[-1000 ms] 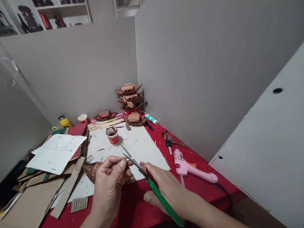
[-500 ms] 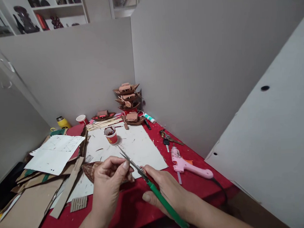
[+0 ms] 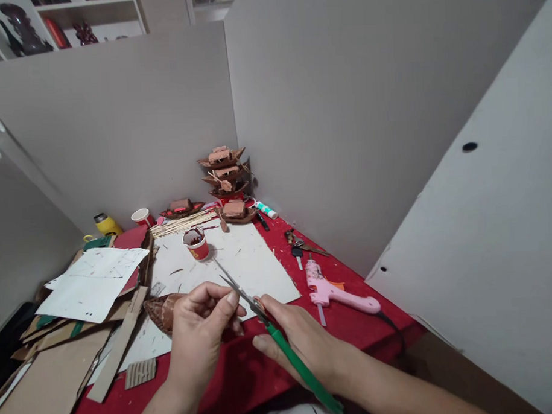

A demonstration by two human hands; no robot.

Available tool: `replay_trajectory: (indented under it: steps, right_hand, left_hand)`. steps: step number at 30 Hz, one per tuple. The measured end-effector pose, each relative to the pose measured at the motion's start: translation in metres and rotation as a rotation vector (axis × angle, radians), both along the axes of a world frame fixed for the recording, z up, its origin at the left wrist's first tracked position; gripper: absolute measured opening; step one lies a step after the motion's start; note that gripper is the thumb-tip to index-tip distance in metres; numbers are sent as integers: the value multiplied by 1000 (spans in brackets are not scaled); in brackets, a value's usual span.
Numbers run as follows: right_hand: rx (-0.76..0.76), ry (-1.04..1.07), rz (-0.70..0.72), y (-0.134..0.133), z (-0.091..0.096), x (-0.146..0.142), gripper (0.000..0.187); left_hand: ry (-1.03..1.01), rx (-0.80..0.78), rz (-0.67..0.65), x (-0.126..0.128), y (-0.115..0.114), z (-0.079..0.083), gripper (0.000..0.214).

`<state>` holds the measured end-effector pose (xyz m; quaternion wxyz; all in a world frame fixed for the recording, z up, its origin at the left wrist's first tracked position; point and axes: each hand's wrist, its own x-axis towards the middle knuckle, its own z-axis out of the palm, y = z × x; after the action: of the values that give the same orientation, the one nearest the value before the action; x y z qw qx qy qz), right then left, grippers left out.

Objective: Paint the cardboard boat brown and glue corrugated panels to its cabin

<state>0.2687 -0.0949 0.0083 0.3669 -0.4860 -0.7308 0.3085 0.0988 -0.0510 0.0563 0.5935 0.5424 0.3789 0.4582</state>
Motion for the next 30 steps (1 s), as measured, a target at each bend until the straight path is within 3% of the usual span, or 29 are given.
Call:
replay_trajectory:
  steps: [7,15,23,30]
  right_hand:
    - [-60,-59,-48,-1,-1,9,22]
    - [-26,-109,-61,-4,1,14,27]
    - [-21,171,-102,-2,-13,7,27]
    - [-51,309,-305,-1,-6,17,45]
  left_hand:
    - [-6,-30,27,14,7,-8,19]
    - [55,-15,-44,17,0,-1,20]
    - [-41,-154,-88,27,5,-4,20]
    - [-101,-227,-97,1,21,3,20]
